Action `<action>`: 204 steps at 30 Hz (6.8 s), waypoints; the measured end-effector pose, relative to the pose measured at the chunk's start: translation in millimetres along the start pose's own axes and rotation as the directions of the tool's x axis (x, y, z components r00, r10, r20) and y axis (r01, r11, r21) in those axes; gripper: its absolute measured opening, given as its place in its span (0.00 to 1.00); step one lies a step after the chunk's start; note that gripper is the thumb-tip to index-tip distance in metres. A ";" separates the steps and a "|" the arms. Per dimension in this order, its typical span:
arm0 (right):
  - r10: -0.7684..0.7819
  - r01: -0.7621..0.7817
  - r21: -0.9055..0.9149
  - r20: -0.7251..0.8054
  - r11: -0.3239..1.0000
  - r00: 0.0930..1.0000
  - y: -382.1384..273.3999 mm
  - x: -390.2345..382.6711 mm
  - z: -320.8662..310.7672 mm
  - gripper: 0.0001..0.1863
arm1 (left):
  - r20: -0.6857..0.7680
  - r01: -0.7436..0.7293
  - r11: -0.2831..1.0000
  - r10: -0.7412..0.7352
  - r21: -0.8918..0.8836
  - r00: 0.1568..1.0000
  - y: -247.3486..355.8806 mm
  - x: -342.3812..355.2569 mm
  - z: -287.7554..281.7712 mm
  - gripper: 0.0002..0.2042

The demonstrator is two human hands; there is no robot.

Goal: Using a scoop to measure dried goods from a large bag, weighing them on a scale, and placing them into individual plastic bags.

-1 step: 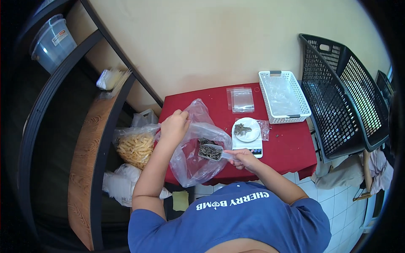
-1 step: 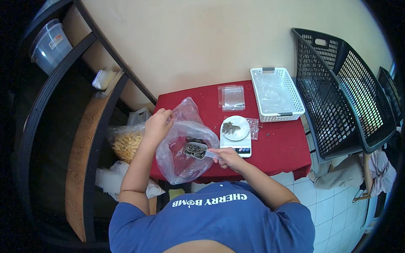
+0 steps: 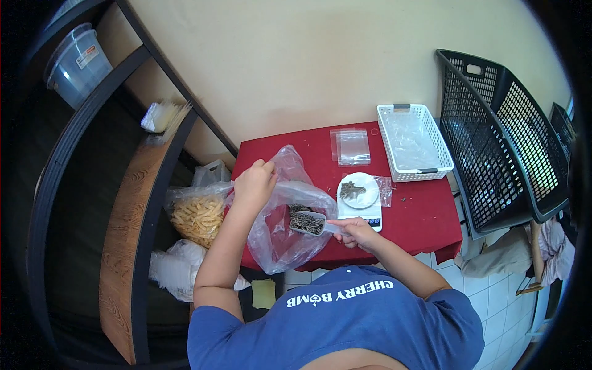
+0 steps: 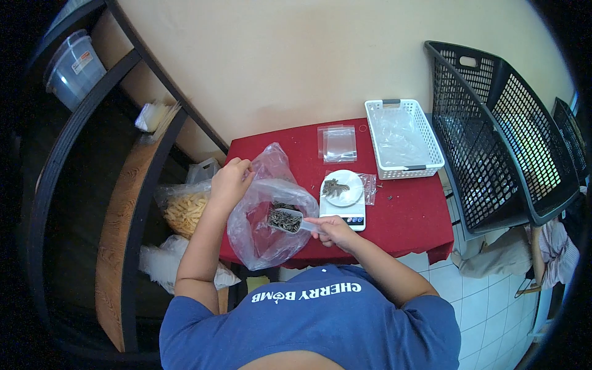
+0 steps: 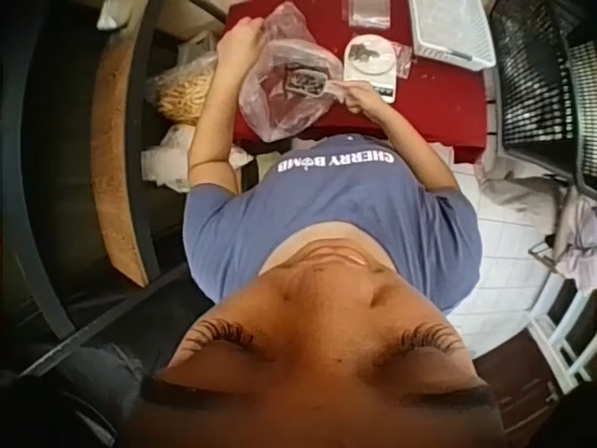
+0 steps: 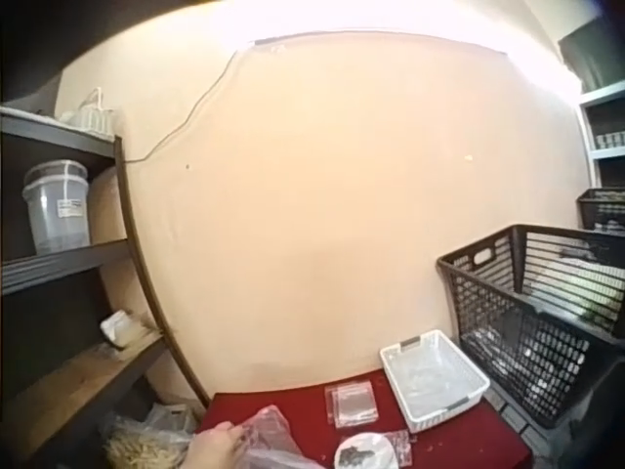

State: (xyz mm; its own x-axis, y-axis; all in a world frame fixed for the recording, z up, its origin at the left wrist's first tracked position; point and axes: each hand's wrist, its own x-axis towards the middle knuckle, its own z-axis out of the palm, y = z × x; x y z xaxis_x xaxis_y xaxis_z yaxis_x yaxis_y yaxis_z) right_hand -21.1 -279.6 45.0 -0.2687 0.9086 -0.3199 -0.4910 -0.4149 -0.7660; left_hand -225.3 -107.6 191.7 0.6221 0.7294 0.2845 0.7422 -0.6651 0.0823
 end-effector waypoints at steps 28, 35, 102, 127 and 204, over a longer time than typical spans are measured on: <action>-0.193 0.220 0.027 -0.385 0.975 0.902 -32.9 -232.8 -182.2 0.25 | 0.485 -0.479 0.856 0.509 -0.197 0.711 214.8 87.7 172.5 0.52; -0.169 0.191 0.021 -0.382 0.981 0.908 -52.0 -232.4 -175.8 0.26 | 0.177 -0.499 0.750 0.614 -0.434 0.769 230.8 59.2 147.9 0.42; -0.394 0.349 -0.183 -0.459 0.919 0.796 -89.9 -198.8 -138.9 0.20 | -0.431 -0.428 0.048 -0.063 -0.902 0.900 225.2 -15.3 171.3 0.36; -0.469 0.438 -0.248 -0.714 0.864 0.521 15.7 -155.6 -168.0 0.21 | -0.161 -0.597 0.583 0.628 -0.551 0.762 173.2 77.5 138.2 0.44; -0.558 -0.171 -0.881 -0.419 0.442 0.717 -113.3 -135.4 -58.4 0.17 | -0.029 -0.519 0.594 0.640 -0.615 0.767 160.5 57.3 169.1 0.45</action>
State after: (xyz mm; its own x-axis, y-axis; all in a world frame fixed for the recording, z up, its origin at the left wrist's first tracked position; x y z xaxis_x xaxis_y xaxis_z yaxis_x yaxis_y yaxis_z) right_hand 119.3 -352.8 142.5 0.4283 0.9030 -0.0353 0.5589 -0.2954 -0.7748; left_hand -28.4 -145.5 59.7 0.9454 0.1292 0.2992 -0.0353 -0.8721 0.4881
